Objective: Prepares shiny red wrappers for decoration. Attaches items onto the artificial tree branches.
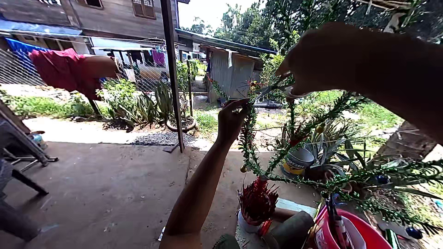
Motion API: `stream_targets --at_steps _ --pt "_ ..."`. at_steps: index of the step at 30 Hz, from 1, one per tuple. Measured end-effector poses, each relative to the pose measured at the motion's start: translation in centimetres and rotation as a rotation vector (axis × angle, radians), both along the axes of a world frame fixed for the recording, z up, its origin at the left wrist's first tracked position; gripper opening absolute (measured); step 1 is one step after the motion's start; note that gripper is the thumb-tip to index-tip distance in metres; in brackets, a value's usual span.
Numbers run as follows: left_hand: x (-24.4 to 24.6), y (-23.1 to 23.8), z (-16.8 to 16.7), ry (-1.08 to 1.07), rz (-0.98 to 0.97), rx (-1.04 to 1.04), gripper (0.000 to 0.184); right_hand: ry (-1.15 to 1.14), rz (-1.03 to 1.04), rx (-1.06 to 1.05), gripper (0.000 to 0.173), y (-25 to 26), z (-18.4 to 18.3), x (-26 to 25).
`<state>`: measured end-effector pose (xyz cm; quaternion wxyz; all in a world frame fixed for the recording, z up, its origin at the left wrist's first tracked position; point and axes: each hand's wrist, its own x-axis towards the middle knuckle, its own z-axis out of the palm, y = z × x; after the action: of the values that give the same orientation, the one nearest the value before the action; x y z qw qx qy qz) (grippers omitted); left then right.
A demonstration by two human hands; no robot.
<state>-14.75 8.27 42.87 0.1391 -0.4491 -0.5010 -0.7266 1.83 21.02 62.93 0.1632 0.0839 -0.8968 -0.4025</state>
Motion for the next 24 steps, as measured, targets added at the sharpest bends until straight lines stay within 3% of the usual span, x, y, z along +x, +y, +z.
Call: stream_targets --at_steps 2,5,6,7,9,10,12,16,18,21,24 --pt "-0.2 -0.3 0.2 0.082 0.082 -0.032 0.018 0.064 0.209 0.036 0.018 0.0 -0.5 -0.7" --pt "-0.2 -0.8 0.9 0.088 0.110 -0.101 0.015 -0.023 -0.386 0.007 0.032 -8.3 -0.6 -0.1" --pt "-0.3 -1.0 1.1 0.056 0.092 -0.121 0.014 -0.015 -0.372 0.014 0.027 -8.5 -0.7 0.0" --pt "-0.3 -1.2 1.2 0.016 0.056 -0.135 0.013 0.009 -0.246 0.033 0.018 -7.3 -0.7 0.0" --pt "-0.6 -1.4 1.2 -0.054 -0.037 -0.122 0.015 0.063 0.077 0.086 0.016 -3.8 -0.5 -0.7" --pt "-0.7 -1.4 1.1 -0.075 -0.069 -0.111 0.015 0.068 0.052 0.107 0.016 -4.1 -0.5 -0.7" --pt "-0.9 -1.5 0.8 -0.086 -0.090 -0.082 0.013 0.042 -0.215 0.098 0.013 -7.1 -0.9 -0.5" --pt "-1.0 -1.4 0.4 -0.069 -0.088 -0.061 0.011 0.095 0.003 0.190 0.018 -4.7 -1.7 -2.5" --pt "-1.0 -1.3 0.4 -0.044 -0.056 -0.058 0.013 0.116 -0.011 0.222 0.018 -4.8 -2.5 -3.2" --pt "-1.2 -1.4 0.8 0.016 -0.030 -0.109 0.031 0.146 -0.042 0.265 0.016 -4.0 -3.1 -4.3" --pt "-1.3 -1.4 1.0 0.074 -0.029 -0.106 0.026 0.189 -0.022 0.311 0.011 -1.3 -3.8 -5.7"
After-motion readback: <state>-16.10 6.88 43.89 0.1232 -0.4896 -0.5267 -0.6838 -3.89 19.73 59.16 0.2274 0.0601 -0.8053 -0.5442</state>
